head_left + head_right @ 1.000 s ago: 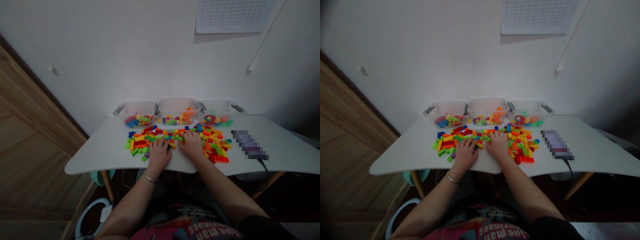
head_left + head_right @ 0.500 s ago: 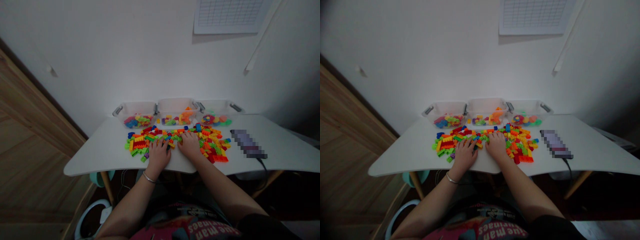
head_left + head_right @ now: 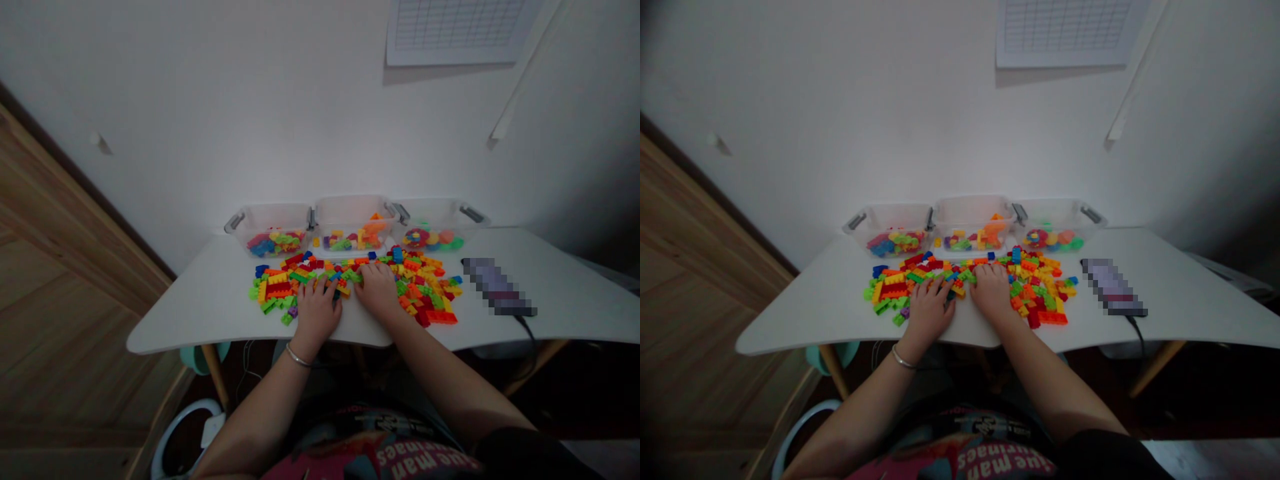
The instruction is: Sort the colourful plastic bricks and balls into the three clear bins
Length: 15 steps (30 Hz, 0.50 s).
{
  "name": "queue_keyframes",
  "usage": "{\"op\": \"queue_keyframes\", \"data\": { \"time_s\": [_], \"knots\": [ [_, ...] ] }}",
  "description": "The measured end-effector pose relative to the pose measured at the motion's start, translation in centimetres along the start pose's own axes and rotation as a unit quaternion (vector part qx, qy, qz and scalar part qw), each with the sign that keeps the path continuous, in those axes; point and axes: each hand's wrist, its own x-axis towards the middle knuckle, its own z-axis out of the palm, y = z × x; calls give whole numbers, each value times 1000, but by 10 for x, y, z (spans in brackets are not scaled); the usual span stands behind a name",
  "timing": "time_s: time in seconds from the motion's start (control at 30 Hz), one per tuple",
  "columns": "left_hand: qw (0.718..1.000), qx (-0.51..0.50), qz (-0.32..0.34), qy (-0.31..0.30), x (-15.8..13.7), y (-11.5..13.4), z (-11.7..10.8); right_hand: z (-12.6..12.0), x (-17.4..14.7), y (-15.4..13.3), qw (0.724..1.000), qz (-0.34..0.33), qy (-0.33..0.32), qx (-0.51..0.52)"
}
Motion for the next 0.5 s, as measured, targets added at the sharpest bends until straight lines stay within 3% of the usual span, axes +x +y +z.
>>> {"op": "queue_keyframes", "data": {
  "time_s": [0.2, 0.5],
  "knots": [
    [1000, -1, 1, -1, -1, 0, -1, 3, -1, 2, 1000, 16, 14, 23],
    [1000, -1, 0, 4, 0, 0, -2, 6, 11, 19, 975, 55, 138, 167]
  ]
}}
